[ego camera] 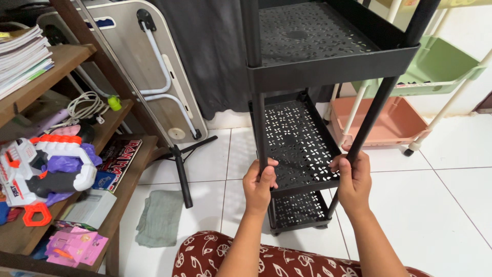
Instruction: The person assembles a black three-tier plastic shelving unit by inserting vertical poles into the perforated shelves and securing them. They work on the floor, handling each shelf and pole by hand to build the structure.
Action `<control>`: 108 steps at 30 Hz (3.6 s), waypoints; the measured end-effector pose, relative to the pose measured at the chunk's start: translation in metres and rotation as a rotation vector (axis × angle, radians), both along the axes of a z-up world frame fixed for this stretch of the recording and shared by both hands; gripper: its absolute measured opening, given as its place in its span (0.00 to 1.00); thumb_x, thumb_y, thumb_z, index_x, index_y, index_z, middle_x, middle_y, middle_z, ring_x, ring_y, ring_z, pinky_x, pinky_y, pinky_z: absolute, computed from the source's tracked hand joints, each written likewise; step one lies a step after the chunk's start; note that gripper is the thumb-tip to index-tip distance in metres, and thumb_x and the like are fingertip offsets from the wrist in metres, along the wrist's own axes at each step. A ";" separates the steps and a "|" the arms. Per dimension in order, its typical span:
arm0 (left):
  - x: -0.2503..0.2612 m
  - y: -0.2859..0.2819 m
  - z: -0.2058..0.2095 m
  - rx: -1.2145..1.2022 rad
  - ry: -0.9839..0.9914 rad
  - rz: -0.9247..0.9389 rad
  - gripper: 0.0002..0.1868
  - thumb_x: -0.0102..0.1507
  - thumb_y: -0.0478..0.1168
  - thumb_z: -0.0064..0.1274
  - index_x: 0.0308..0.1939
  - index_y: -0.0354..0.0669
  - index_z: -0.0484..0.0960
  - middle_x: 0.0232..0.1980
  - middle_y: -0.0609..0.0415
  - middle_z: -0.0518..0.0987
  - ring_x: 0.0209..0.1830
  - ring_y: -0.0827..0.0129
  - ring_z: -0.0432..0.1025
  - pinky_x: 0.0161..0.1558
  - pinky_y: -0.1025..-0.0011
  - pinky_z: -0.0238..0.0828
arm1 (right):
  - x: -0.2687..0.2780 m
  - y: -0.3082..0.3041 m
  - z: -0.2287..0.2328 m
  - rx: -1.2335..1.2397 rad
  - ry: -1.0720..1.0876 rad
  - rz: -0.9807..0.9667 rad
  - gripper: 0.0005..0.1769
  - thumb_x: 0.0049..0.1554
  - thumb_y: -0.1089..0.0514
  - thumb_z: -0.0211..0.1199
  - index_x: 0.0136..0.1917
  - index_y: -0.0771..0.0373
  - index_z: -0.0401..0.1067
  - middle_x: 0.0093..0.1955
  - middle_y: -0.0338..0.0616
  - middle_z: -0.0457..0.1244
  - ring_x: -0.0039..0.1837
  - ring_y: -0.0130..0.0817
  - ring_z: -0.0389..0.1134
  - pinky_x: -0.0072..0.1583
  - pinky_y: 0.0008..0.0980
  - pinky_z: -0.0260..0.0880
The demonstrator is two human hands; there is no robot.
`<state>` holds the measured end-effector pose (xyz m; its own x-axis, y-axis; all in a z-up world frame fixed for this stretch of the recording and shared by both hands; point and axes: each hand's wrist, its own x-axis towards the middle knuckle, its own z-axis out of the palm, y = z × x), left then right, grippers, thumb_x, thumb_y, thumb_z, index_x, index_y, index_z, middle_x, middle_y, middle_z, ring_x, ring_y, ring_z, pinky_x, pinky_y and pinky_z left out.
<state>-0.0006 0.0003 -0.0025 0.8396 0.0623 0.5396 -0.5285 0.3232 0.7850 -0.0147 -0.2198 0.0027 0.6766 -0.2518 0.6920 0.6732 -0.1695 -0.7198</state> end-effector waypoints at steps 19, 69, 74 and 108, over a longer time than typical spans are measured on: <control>-0.060 -0.037 0.093 0.375 -0.085 -0.039 0.17 0.71 0.45 0.54 0.57 0.35 0.78 0.42 0.59 0.80 0.38 0.78 0.71 0.40 0.77 0.70 | -0.005 -0.005 0.004 0.153 -0.053 -0.079 0.17 0.71 0.61 0.47 0.71 0.67 0.55 0.62 0.51 0.65 0.62 0.31 0.64 0.67 0.31 0.63; -0.089 -0.183 0.151 1.326 -0.948 0.032 0.07 0.46 0.34 0.59 0.28 0.45 0.82 0.29 0.51 0.80 0.30 0.60 0.78 0.28 0.62 0.70 | -0.004 -0.019 0.006 1.025 0.354 0.654 0.25 0.62 0.46 0.60 0.66 0.64 0.67 0.66 0.45 0.64 0.72 0.47 0.61 0.71 0.49 0.62; -0.087 -0.189 0.168 1.314 -0.985 0.051 0.12 0.57 0.38 0.55 0.38 0.64 0.89 0.26 0.54 0.80 0.27 0.60 0.78 0.26 0.62 0.68 | -0.002 -0.023 0.013 0.879 0.399 0.569 0.33 0.61 0.42 0.57 0.73 0.62 0.60 0.73 0.44 0.60 0.75 0.45 0.59 0.74 0.44 0.55; 0.105 -0.219 0.225 1.867 -1.270 0.578 0.09 0.57 0.44 0.53 0.26 0.57 0.89 0.31 0.64 0.84 0.46 0.68 0.72 0.56 0.64 0.53 | -0.012 -0.036 0.004 -0.328 0.129 -0.733 0.24 0.55 0.59 0.66 0.64 0.64 0.68 0.74 0.59 0.55 0.78 0.62 0.49 0.74 0.55 0.48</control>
<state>0.1040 -0.2190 0.2225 0.2426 -0.9160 0.3196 -0.5515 -0.4012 -0.7313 -0.0265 -0.2561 0.0066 0.4975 -0.4599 0.7355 0.2246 -0.7507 -0.6213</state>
